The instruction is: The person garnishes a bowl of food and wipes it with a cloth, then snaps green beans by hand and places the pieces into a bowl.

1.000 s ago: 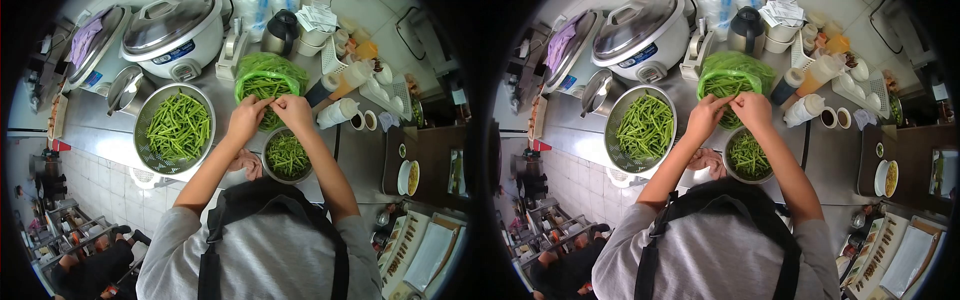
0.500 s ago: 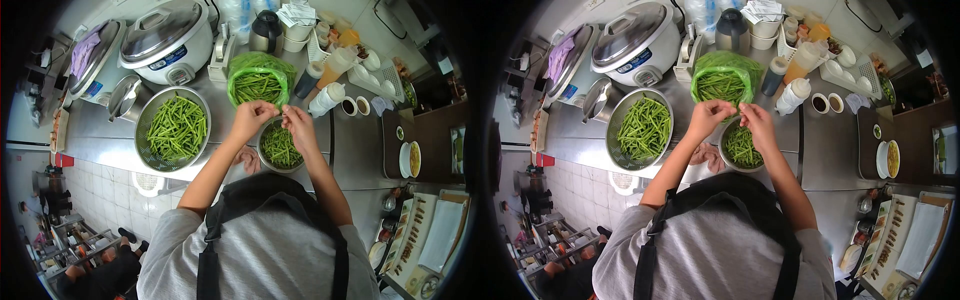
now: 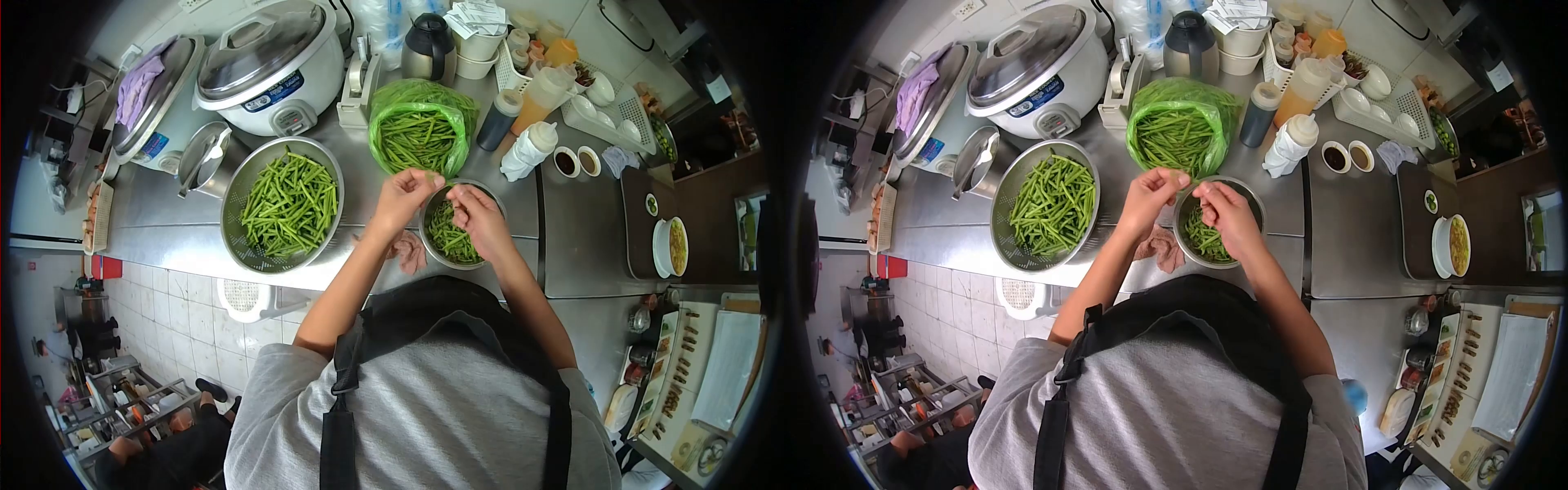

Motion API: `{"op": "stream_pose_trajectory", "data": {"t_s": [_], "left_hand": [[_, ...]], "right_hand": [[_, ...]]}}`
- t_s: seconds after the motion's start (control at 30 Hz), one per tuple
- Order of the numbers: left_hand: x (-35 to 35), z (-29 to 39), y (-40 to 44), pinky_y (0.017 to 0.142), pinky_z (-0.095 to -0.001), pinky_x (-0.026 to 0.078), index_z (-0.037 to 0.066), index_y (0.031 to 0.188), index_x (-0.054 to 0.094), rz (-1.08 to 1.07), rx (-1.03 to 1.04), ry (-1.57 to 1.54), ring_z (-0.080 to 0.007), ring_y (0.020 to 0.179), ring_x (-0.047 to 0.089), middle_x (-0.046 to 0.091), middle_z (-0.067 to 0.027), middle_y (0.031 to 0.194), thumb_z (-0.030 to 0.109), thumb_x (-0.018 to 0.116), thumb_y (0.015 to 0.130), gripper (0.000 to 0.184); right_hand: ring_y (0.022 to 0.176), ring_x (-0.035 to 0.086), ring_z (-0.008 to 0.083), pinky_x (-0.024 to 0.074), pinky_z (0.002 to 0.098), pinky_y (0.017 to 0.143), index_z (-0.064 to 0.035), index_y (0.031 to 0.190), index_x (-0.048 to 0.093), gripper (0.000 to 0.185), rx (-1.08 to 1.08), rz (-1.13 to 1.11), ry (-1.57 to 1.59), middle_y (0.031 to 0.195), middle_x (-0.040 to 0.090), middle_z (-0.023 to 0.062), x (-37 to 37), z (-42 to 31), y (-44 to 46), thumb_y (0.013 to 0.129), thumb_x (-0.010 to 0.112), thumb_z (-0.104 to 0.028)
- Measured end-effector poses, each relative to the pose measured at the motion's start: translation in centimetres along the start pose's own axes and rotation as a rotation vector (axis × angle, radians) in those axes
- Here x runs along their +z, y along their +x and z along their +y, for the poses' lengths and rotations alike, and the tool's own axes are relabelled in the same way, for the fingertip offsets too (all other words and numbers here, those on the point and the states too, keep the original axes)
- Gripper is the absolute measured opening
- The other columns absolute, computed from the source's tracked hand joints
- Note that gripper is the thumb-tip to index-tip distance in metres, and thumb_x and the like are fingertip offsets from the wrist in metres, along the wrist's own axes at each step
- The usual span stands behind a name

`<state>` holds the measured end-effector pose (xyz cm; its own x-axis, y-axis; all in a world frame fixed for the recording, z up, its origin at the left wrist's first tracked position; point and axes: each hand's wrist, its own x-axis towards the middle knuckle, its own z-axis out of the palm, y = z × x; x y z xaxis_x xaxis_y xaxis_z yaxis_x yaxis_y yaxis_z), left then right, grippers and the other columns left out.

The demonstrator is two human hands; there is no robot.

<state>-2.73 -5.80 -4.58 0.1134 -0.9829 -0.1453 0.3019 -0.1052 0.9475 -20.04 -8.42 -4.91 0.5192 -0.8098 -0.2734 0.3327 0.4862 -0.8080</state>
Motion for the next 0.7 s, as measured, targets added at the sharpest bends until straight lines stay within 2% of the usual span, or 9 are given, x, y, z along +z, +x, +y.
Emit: {"op": "stream_pose_trajectory", "data": {"t_s": [0.13,0.23,0.3,0.37,0.4,0.47,0.57,0.67,0.7], "left_hand": [[0.7,-1.5,-2.1,0.066,-0.0206,0.047,0.001,0.091,0.065,0.07,0.174,0.06,-0.0067,0.07,0.058,0.069,-0.0042,0.088,0.008,0.068,0.087,0.008],[-1.6,-0.9,-2.7,0.066,-0.023,0.049,0.003,0.09,0.065,0.177,0.254,0.08,-0.0084,0.071,0.06,0.069,-0.0054,0.087,0.007,0.066,0.088,0.004],[-5.5,0.0,-2.8,0.064,-0.0227,0.049,0.005,0.09,0.065,0.329,0.257,0.095,-0.0072,0.07,0.059,0.067,-0.0039,0.084,0.008,0.066,0.089,0.004],[-10.4,2.1,-3.5,0.065,-0.0194,0.046,0.003,0.094,0.065,0.47,0.245,0.444,-0.0063,0.07,0.058,0.067,-0.0016,0.086,0.007,0.064,0.089,0.007],[-12.7,2.7,-4.0,0.068,-0.0214,0.046,0.003,0.098,0.065,0.495,0.283,0.546,-0.0092,0.076,0.059,0.066,-0.0027,0.086,0.006,0.067,0.084,0.015],[-15.3,4.7,-5.4,0.091,-0.0443,0.042,0.007,0.109,0.064,0.672,0.38,1.456,-0.0313,0.096,0.057,0.063,-0.0153,0.1,0.004,0.069,0.071,0.038],[-14.3,6.6,-4.2,0.094,-0.045,0.039,0.011,0.112,0.064,0.777,0.431,1.461,-0.0337,0.102,0.053,0.062,-0.015,0.101,0.008,0.071,0.071,0.042],[-9.6,6.2,-0.4,0.091,-0.0426,0.042,0.011,0.1,0.069,0.497,0.443,1.226,-0.035,0.1,0.054,0.063,-0.0147,0.098,0.009,0.071,0.071,0.029],[-8.6,4.4,1.4,0.089,-0.0426,0.043,0.011,0.096,0.071,0.419,0.549,1.311,-0.034,0.098,0.055,0.064,-0.0154,0.098,0.011,0.072,0.071,0.024]], "right_hand": [[0.063,0.045,0.0081,0.0389,0.0249,0.06,-0.0022,0.096,0.061,0.022,0.078,0.035,0.334,0.076,0.049,-0.0008,0.6,0.4,0.0,0.096,0.057,-0.024],[0.07,0.054,0.0105,0.0444,0.0263,0.066,-0.0003,0.096,0.063,0.02,0.002,-0.02,0.144,0.081,0.057,0.0014,-0.4,0.6,-0.4,0.095,0.057,-0.019],[0.077,0.057,0.0121,0.0463,0.0266,0.073,0.0004,0.097,0.064,0.018,-0.129,-0.022,-0.442,0.088,0.063,0.0035,-1.3,0.0,-0.9,0.095,0.055,-0.014],[0.088,0.062,0.0118,0.0483,0.0265,0.081,-0.0001,0.101,0.068,0.017,-0.214,-0.053,-0.944,0.099,0.07,0.01,-0.9,-1.7,-1.9,0.091,0.057,-0.008],[0.088,0.064,0.0153,0.049,0.0273,0.08,-0.0022,0.101,0.069,0.017,-0.367,-0.039,-1.069,0.097,0.07,0.011,-1.4,-1.6,-1.7,0.089,0.06,-0.01],[0.088,0.068,0.0224,0.0505,0.0291,0.077,-0.0065,0.102,0.071,0.02,-0.68,-0.008,-1.313,0.095,0.071,0.0131,-2.4,-1.3,-1.2,0.085,0.066,-0.016],[0.089,0.066,0.0267,0.0504,0.0332,0.081,-0.0064,0.095,0.072,0.021,0.047,0.189,-1.132,0.087,0.071,0.0107,0.5,-4.6,-0.6,0.079,0.073,-0.02],[0.081,0.064,0.0298,0.048,0.0368,0.087,-0.0052,0.082,0.071,0.022,-0.214,0.128,-1.385,0.077,0.069,0.0114,0.0,-4.3,1.7,0.077,0.076,-0.026],[0.073,0.062,0.0291,0.0455,0.0402,0.086,-0.0038,0.071,0.067,0.027,-0.609,0.106,-1.291,0.067,0.066,0.0108,-0.8,-2.8,2.6,0.076,0.077,-0.029]]}}
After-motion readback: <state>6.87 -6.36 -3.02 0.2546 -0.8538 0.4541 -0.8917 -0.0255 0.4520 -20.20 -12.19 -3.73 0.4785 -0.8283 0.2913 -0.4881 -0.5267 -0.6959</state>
